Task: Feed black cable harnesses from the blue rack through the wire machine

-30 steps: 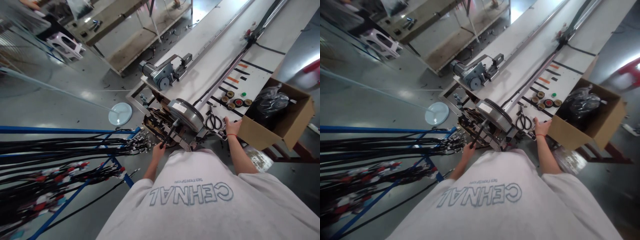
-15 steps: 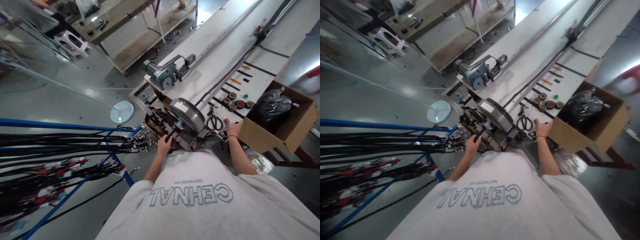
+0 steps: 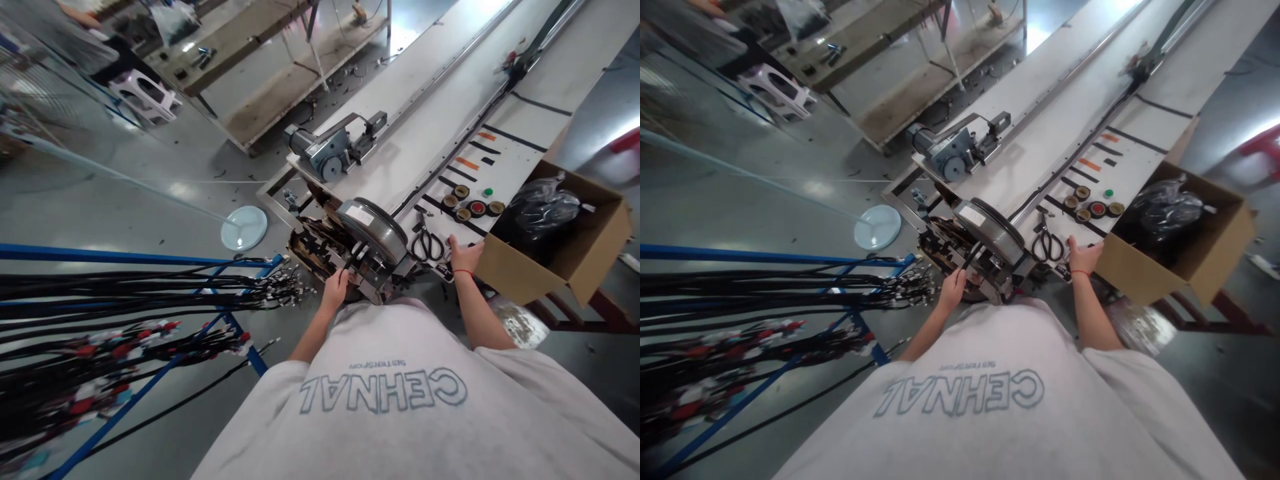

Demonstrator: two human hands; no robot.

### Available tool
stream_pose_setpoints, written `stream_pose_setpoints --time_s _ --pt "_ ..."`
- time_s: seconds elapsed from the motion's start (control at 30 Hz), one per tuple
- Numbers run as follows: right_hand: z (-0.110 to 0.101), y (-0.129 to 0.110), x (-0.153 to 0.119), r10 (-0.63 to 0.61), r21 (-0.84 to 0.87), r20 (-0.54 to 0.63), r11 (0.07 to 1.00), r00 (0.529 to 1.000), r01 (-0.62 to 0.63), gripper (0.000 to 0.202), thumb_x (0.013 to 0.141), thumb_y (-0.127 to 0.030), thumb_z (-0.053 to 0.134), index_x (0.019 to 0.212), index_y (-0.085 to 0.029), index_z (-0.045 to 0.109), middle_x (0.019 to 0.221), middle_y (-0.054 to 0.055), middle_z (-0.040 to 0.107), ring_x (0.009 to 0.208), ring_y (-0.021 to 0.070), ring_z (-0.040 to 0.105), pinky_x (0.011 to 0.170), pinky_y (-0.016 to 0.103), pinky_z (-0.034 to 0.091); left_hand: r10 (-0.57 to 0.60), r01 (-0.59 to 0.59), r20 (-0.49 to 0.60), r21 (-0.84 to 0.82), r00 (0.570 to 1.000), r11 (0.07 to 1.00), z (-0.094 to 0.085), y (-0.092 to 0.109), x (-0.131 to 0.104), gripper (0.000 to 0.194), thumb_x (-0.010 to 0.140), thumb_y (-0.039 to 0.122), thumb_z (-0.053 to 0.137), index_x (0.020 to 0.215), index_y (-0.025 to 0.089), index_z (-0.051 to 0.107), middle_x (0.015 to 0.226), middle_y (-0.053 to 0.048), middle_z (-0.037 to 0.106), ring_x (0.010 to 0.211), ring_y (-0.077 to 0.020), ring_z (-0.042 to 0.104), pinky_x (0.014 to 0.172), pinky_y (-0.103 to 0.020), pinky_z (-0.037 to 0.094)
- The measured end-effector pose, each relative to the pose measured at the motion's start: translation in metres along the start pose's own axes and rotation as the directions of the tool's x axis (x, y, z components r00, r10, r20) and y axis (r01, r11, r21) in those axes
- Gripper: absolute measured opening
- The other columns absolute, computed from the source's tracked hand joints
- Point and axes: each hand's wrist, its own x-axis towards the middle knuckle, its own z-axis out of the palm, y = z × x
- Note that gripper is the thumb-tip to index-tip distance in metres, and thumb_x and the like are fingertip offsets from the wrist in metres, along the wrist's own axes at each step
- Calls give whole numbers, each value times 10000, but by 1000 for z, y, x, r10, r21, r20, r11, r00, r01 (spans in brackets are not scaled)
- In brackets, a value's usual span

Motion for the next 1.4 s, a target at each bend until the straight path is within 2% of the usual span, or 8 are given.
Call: stream_pose_setpoints --time_s 0.13,0.3,0.57,0.73,0.87,1.07,1.2,1.4 --pt "2 3 1 6 6 -4 1000 1000 -6 1067 695 -687 623 1409 27 278 1416 332 364 1342 404 347 1099 523 284 -14 14 -30 -3 999 1000 1 -3 2 419 938 504 315 668 208 441 545 24 471 524 -121 461 543 -245 347" --pt "-1 -1 -3 33 30 -8 999 999 -32 918 805 -667 490 1412 -6 295 1417 314 371 1335 395 363 1092 535 285 22 -22 6 4 1000 1000 -4 -3 5 435 927 542 330 686 204 462 569 13 508 546 -125 478 575 -248 374" --pt "-5 -10 -2 68 -25 36 997 997 -67 1031 745 -582 619 1435 61 201 1431 357 318 1356 436 309 1101 562 257 -25 25 -23 -20 999 999 -1 -7 6 467 940 541 308 692 192 496 590 0 524 579 -132 506 579 -247 386" --pt "-5 -8 0 48 -19 31 999 998 -48 1029 738 -601 606 1430 67 240 1452 347 309 1370 408 296 1109 527 265 30 -33 47 63 998 997 -7 -8 14 350 889 476 461 763 173 583 612 9 558 597 -131 521 601 -231 389" --pt "-4 -8 0 46 -3 31 999 998 -46 1056 728 -610 612 1430 81 234 1450 352 309 1374 403 290 1112 518 260 -26 22 23 136 999 990 -12 -33 8 287 826 420 517 738 164 612 577 10 547 550 -124 493 575 -225 354" --pt "-2 -4 1 31 -4 26 1000 999 -31 1041 747 -612 609 1437 64 217 1447 348 311 1378 402 292 1118 514 255 -164 163 -11 149 986 975 -23 -77 -23 339 779 429 494 571 167 549 469 38 430 485 -107 400 507 -220 283" --pt "0 -1 2 27 -15 30 1000 999 -26 1046 751 -605 606 1430 84 208 1443 364 300 1382 406 279 1116 514 260 -175 187 -99 128 980 974 -27 -70 -32 373 788 461 476 558 174 537 466 34 420 489 -110 387 489 -227 278" --pt "2 1 3 33 -2 20 999 999 -33 1016 749 -618 599 1428 46 239 1446 347 312 1373 408 292 1108 536 263 -106 127 -144 148 984 981 -27 -41 -22 388 804 476 463 544 189 478 476 36 402 494 -106 376 505 -230 282"
